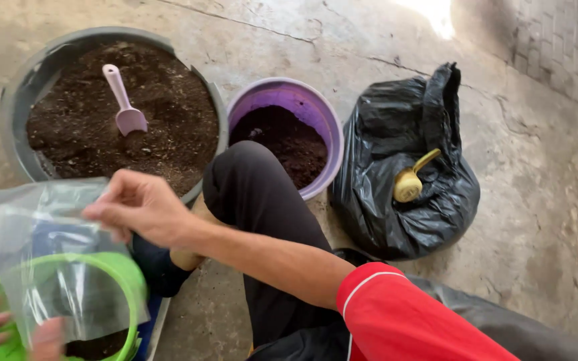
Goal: The recorder is measuring and bagging fertilizer or soil components using a scale and plastic bags.
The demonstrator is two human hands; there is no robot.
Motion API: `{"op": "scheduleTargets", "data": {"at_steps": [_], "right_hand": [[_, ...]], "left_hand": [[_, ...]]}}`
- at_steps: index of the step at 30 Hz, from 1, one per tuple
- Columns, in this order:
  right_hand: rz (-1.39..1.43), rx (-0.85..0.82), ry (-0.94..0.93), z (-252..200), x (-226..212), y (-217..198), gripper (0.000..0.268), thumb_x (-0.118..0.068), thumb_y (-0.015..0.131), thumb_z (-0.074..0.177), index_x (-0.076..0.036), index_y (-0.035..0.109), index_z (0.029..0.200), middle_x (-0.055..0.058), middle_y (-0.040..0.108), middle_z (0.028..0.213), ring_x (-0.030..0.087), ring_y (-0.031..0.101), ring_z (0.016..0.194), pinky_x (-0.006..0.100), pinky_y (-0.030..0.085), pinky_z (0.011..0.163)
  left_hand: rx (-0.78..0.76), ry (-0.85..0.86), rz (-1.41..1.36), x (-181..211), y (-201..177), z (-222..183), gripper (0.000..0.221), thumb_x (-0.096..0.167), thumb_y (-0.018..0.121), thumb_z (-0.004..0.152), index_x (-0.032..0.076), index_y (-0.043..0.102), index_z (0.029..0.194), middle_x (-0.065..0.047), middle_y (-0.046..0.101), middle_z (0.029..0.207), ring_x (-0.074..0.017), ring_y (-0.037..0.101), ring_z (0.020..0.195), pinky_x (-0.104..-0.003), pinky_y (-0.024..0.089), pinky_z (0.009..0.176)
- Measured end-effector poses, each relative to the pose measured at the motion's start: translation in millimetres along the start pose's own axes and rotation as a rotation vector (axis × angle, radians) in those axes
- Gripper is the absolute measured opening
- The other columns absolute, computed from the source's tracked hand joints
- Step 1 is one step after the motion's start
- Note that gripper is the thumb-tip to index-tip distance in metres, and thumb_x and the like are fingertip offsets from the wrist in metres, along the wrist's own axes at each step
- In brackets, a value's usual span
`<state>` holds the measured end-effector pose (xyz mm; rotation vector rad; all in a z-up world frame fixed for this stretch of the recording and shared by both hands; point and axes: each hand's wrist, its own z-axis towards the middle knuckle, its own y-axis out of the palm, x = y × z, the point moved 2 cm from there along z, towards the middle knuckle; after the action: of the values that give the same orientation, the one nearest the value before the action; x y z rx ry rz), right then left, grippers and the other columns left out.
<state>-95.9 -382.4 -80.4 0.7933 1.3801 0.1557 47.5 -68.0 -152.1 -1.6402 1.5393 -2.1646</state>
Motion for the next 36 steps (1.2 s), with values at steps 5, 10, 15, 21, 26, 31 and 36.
{"op": "scheduleTargets", "data": {"at_steps": [5, 10, 15, 21, 26, 31, 36], "right_hand": [[0.16, -0.16, -0.006, -36, 25, 75, 0.029, -0.018, 0.072, 0.105, -0.002, 0.056, 0.086, 0.0, 0.065, 0.073, 0.0, 0.058, 0.062, 0.019, 0.044, 0.054], [0.038, -0.023, -0.061, -30, 5, 101, 0.04, -0.027, 0.077, 0.098, -0.014, 0.047, 0.075, -0.007, 0.059, 0.071, -0.002, 0.062, 0.076, 0.017, 0.04, 0.052], [0.039, -0.146, 0.141, -44, 18, 104, 0.033, -0.026, 0.071, 0.102, -0.007, 0.056, 0.079, -0.004, 0.06, 0.068, 0.002, 0.053, 0.061, 0.021, 0.042, 0.052], [0.005, -0.308, 0.193, -45, 24, 84, 0.021, -0.021, 0.069, 0.105, -0.005, 0.057, 0.097, 0.002, 0.064, 0.088, 0.006, 0.059, 0.069, 0.022, 0.049, 0.06], [0.033, -0.302, 0.137, -37, 18, 62, 0.019, -0.009, 0.064, 0.104, -0.001, 0.051, 0.094, 0.013, 0.068, 0.117, 0.015, 0.071, 0.097, 0.03, 0.062, 0.074], [-0.092, 0.059, 0.183, -26, 18, 48, 0.015, 0.004, 0.052, 0.098, -0.005, 0.039, 0.099, 0.021, 0.068, 0.106, 0.026, 0.076, 0.086, 0.032, 0.063, 0.064], [0.001, 0.061, 0.162, -23, 26, 33, 0.022, -0.006, 0.056, 0.103, -0.001, 0.049, 0.124, 0.017, 0.071, 0.107, 0.021, 0.075, 0.089, 0.031, 0.064, 0.074]], "left_hand": [[-0.012, -0.064, -0.422, 187, 23, -16, 0.089, 0.018, 0.087, 0.065, -0.005, 0.052, 0.143, -0.014, 0.066, 0.12, -0.0193, 0.067, 0.103, -0.031, 0.054, 0.087], [0.216, -0.021, -0.751, 194, -4, -33, 0.039, 0.0, 0.074, 0.097, -0.003, 0.058, 0.132, -0.007, 0.066, 0.114, -0.0106, 0.065, 0.101, -0.025, 0.055, 0.094], [0.267, -0.164, -0.654, 186, -12, -45, 0.019, 0.005, 0.071, 0.103, -0.003, 0.06, 0.116, -0.006, 0.068, 0.104, -0.0111, 0.065, 0.094, -0.025, 0.054, 0.084], [0.296, -0.3, -0.79, 176, -38, -51, 0.013, 0.011, 0.065, 0.108, 0.001, 0.062, 0.116, -0.008, 0.069, 0.105, -0.0111, 0.063, 0.092, -0.025, 0.052, 0.082], [0.324, -0.29, -1.06, 183, -52, -46, 0.007, 0.011, 0.056, 0.11, 0.004, 0.056, 0.112, -0.013, 0.07, 0.108, -0.0222, 0.07, 0.095, -0.038, 0.059, 0.085], [0.194, -0.421, -1.29, 172, -35, -41, 0.006, 0.007, 0.052, 0.107, 0.005, 0.056, 0.111, -0.015, 0.069, 0.103, -0.0273, 0.07, 0.093, -0.043, 0.056, 0.092], [0.156, -0.423, -1.42, 137, -25, -42, 0.006, 0.005, 0.056, 0.113, 0.001, 0.056, 0.118, -0.005, 0.061, 0.096, -0.014, 0.059, 0.085, -0.036, 0.054, 0.09]]}}
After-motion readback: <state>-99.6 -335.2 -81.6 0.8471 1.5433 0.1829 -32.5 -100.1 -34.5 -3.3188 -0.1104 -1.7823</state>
